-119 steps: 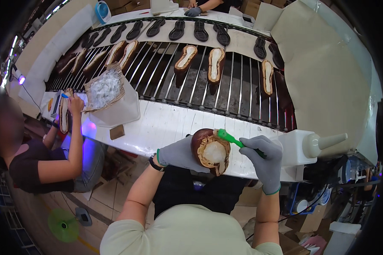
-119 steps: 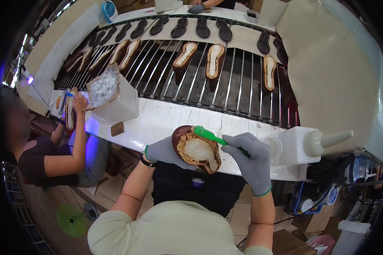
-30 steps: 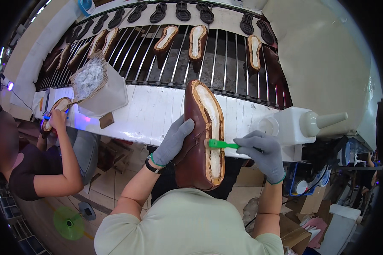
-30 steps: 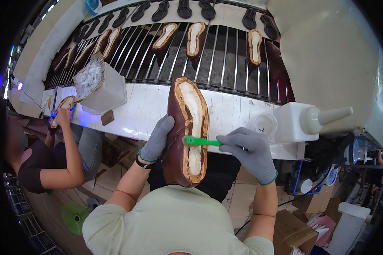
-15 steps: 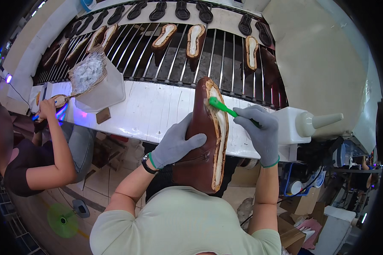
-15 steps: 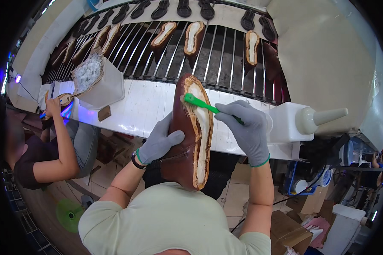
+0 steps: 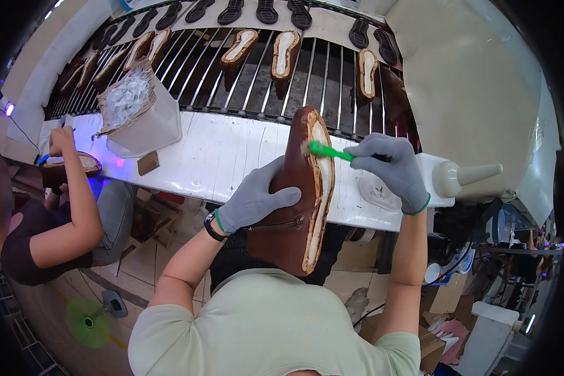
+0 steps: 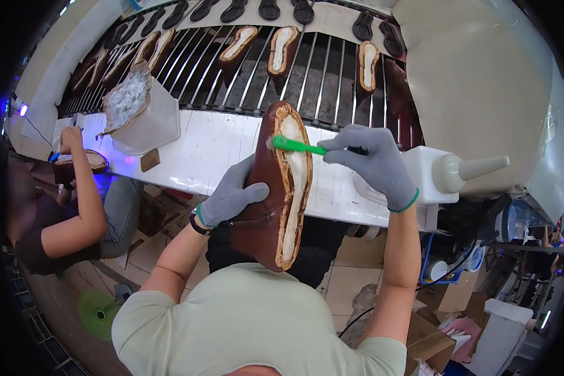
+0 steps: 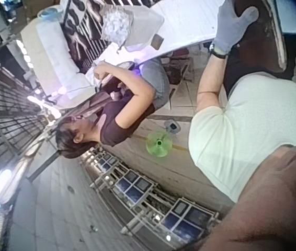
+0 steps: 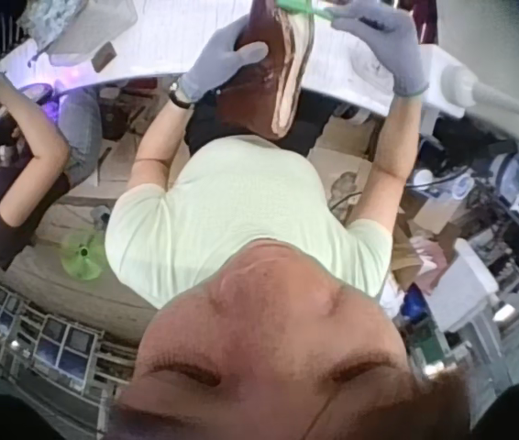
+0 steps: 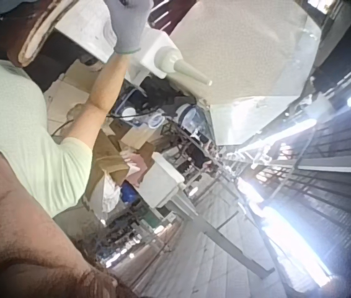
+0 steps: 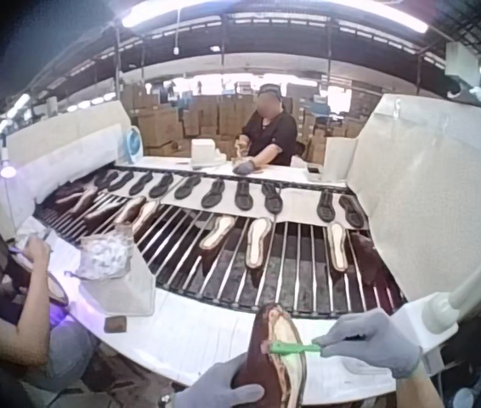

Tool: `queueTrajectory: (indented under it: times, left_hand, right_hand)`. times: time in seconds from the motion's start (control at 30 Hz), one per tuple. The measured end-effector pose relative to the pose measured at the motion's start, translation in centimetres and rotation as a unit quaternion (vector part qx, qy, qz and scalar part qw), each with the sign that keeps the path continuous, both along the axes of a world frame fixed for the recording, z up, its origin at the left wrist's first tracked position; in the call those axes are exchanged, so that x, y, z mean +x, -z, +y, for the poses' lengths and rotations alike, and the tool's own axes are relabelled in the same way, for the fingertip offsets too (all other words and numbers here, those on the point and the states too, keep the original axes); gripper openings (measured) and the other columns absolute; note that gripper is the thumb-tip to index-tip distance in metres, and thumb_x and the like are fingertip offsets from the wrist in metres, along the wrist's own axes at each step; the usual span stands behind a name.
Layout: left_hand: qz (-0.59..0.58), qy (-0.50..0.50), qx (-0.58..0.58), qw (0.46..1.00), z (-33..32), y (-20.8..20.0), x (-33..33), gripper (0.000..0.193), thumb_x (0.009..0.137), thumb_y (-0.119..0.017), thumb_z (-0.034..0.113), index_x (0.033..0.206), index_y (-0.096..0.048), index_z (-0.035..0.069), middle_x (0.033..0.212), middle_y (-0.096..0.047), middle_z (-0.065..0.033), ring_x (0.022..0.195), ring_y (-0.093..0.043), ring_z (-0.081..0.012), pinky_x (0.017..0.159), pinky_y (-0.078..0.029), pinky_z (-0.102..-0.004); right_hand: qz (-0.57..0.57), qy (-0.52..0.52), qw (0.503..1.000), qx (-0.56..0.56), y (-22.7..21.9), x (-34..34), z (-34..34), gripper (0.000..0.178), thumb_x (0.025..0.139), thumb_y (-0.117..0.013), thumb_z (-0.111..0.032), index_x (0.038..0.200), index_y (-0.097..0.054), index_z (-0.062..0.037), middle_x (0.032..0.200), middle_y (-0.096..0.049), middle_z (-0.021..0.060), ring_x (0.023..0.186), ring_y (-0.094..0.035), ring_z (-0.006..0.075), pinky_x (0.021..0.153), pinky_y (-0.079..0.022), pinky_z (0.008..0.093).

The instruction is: Apply adhesive to the upper and midsole areas of shoes using a brush at a manufacturing station.

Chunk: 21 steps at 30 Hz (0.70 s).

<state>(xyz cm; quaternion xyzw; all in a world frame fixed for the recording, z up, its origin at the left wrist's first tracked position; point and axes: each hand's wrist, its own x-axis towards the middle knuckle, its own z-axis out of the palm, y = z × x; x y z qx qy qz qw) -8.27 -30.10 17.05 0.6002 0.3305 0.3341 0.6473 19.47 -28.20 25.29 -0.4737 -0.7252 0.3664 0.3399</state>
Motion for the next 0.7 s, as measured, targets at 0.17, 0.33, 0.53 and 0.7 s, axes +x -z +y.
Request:
queueTrajectory:
  times: [0.17,0.33,0.53,0.7]
  left_hand:
    - [-0.046,0.007,-0.039,0.998,0.4,-0.4,-0.1,0.076,0.088,-0.069,0.042,0.141,-0.042,-0.005,0.125,-0.062,-0.0146,0.114,-0.059,-0.0191,0.100,-0.046,-0.0342]
    - [-0.069,-0.003,-0.037,0.997,1.1,-0.4,-0.7,0.071,0.091,-0.067,0.039,0.141,-0.042,-0.005,0.124,-0.061,-0.0118,0.112,-0.058,-0.0168,0.098,-0.046,-0.0327]
    - [-0.082,-0.061,-0.071,0.992,1.5,1.8,-0.8,0.070,0.091,-0.064,0.049,0.133,-0.049,-0.005,0.112,-0.063,-0.0058,0.097,-0.059,-0.0118,0.088,-0.049,-0.0286]
    - [-0.045,-0.099,-0.021,0.994,3.9,5.1,-1.8,0.060,0.095,-0.063,0.037,0.137,-0.047,-0.003,0.126,-0.061,-0.0092,0.114,-0.055,-0.0152,0.100,-0.044,-0.0318]
  right_hand:
    - [-0.014,-0.057,0.998,-0.014,-0.9,0.1,-0.1,0.021,0.074,-0.079,-0.003,0.095,-0.077,-0.0026,0.077,-0.069,0.0065,0.068,-0.059,0.0103,0.063,-0.045,0.0251]
    - [-0.049,-0.108,0.993,-0.030,-1.1,-0.1,-0.2,0.023,0.075,-0.079,-0.003,0.098,-0.077,-0.0030,0.077,-0.069,0.0092,0.066,-0.063,0.0150,0.063,-0.048,0.0282]
    - [-0.010,-0.173,0.981,-0.091,2.6,-0.3,-2.6,0.015,0.077,-0.080,-0.002,0.089,-0.074,0.0038,0.082,-0.071,0.0083,0.073,-0.067,0.0132,0.070,-0.052,0.0271]
    - [0.150,-0.082,0.941,-0.293,6.8,-3.1,-6.1,0.010,0.083,-0.072,-0.004,0.089,-0.073,0.0038,0.079,-0.069,0.0062,0.067,-0.061,0.0100,0.058,-0.046,0.0215]
